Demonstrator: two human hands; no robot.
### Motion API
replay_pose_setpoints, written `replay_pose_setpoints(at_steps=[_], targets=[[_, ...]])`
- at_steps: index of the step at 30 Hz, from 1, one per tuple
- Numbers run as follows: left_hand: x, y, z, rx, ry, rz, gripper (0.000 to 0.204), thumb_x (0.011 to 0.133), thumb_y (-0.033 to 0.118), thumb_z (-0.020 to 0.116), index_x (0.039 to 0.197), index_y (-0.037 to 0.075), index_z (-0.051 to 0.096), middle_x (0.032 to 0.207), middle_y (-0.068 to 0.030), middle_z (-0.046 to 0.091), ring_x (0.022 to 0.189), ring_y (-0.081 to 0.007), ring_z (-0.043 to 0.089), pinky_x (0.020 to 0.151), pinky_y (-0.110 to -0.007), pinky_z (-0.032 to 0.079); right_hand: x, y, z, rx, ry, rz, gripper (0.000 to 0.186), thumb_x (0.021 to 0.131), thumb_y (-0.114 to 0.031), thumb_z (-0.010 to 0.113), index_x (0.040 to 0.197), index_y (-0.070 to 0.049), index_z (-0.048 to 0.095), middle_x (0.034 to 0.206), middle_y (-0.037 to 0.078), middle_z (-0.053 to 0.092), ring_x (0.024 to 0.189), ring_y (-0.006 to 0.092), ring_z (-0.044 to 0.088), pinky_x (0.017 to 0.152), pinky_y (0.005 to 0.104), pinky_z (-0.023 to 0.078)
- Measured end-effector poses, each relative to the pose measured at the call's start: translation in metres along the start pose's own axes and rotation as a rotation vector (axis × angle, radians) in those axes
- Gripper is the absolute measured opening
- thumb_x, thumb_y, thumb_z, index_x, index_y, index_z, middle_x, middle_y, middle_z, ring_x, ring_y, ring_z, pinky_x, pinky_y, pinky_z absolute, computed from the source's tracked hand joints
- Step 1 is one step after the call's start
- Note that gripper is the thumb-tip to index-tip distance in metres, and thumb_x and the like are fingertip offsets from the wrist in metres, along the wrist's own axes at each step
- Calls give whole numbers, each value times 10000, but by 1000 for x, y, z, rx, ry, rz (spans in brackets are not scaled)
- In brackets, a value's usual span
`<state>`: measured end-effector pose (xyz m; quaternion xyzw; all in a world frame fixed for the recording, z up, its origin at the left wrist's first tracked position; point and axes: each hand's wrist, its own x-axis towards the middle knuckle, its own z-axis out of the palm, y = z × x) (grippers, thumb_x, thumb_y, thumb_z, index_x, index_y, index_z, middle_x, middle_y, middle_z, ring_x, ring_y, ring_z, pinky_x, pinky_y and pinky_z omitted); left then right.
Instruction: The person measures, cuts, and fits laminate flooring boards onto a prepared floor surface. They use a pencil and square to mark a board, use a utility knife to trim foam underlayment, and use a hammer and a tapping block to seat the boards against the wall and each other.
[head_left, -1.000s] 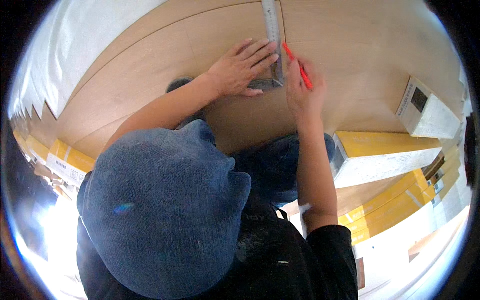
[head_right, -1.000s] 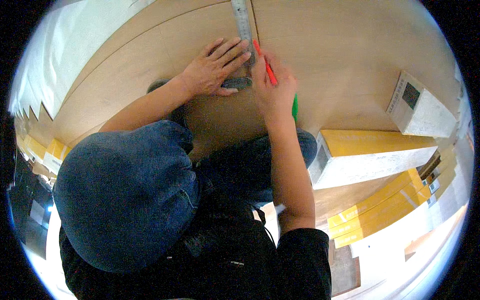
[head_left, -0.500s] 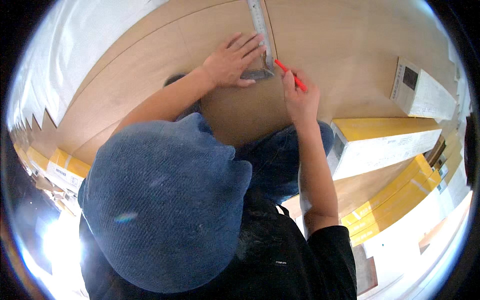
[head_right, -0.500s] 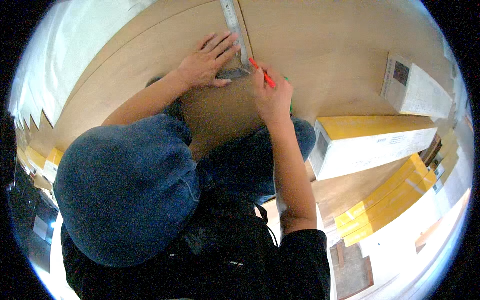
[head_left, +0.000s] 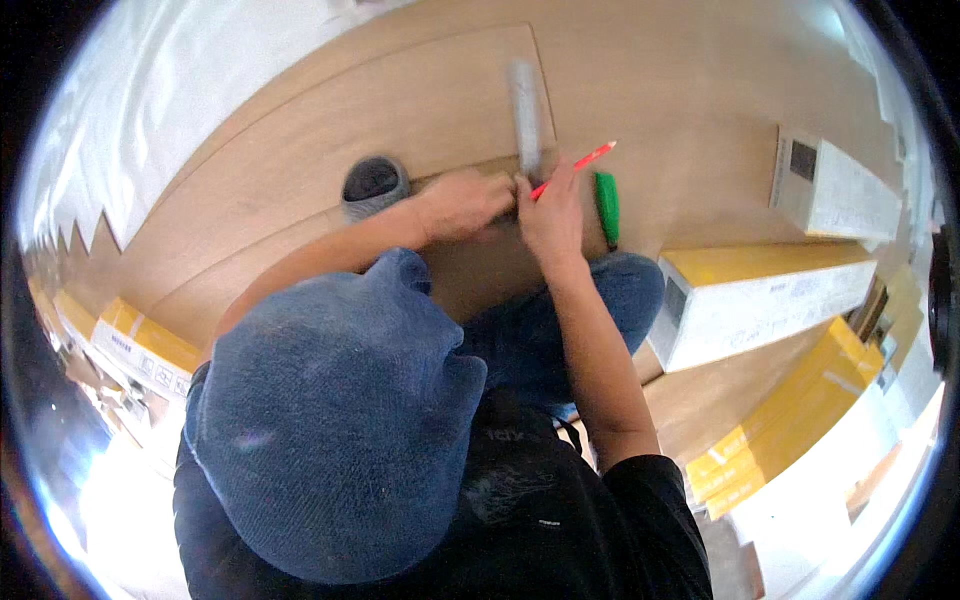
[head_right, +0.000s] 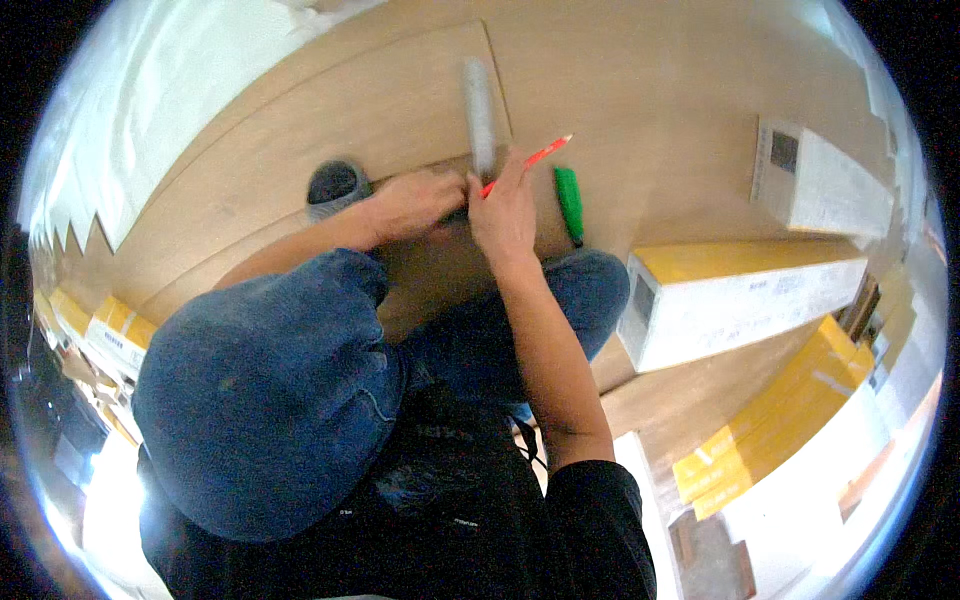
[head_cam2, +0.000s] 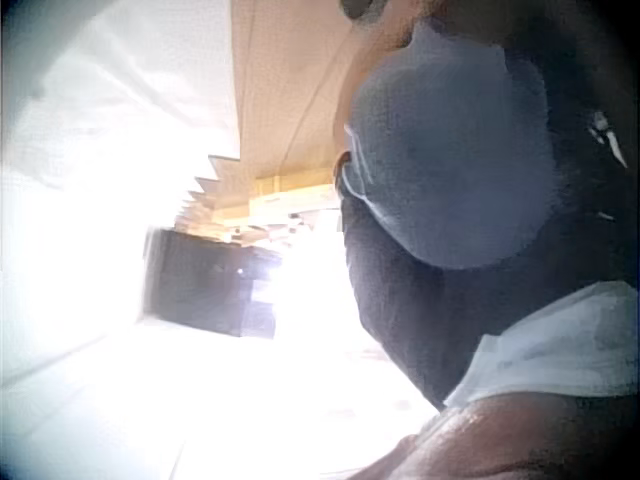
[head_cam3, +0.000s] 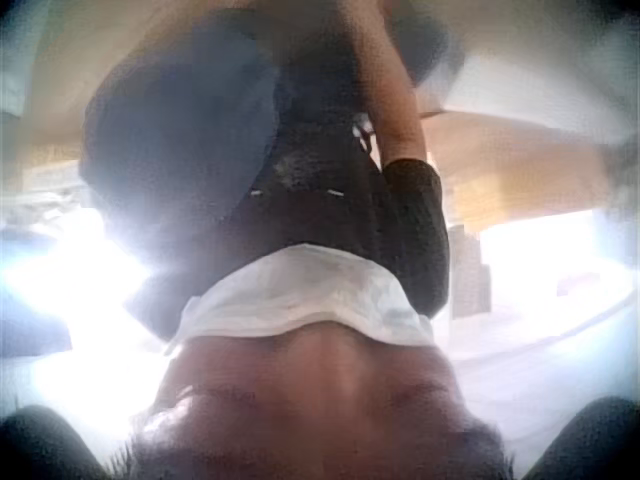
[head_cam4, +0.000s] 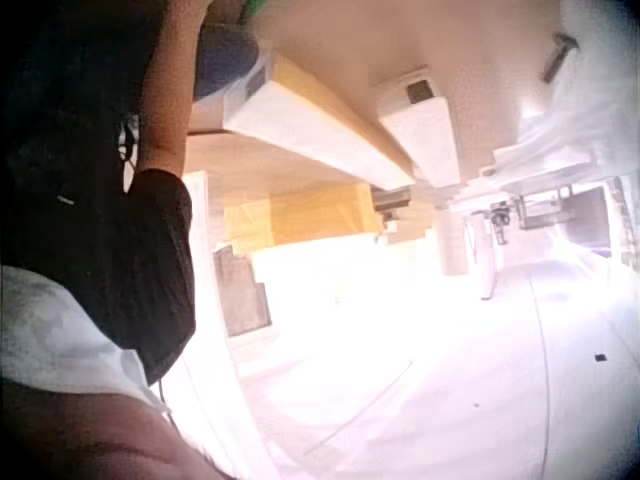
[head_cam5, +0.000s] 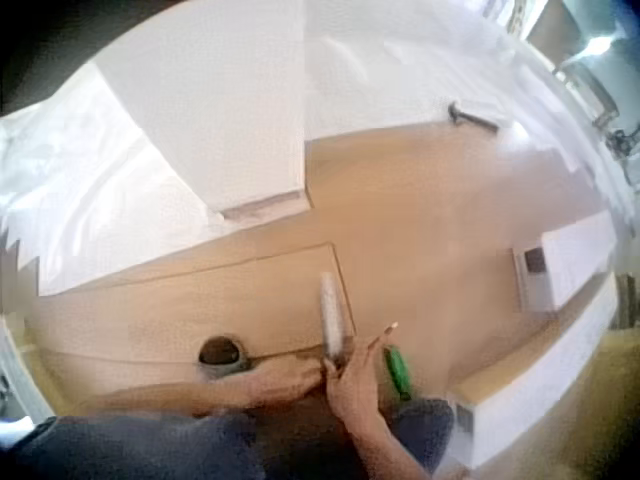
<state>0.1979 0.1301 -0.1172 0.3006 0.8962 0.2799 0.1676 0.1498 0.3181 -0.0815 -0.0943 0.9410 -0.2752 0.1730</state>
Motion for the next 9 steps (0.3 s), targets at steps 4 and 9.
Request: replay_pose_setpoints(at_steps=[4,9], targets=[[-10,-17,-11,-105,148,-72,425,897,401,691,1176,83,653,1230,-144,623,1055,-366,652,937,-465,523,-5,29,11,-37,-93,-17,703,920,-115,658,1487,22,265,1368,407,455,1110,548,596,898,568,536],[-123,-98,-68,210,489,-913,450,955,425,662,1286,121,641,1449,-161,535,1289,-384,560,1085,-467,458,3,25,16,20,-13,-11,704,917,-93,627,1528,-48,281,1495,370,378,1241,521,535,1023,526,476]])
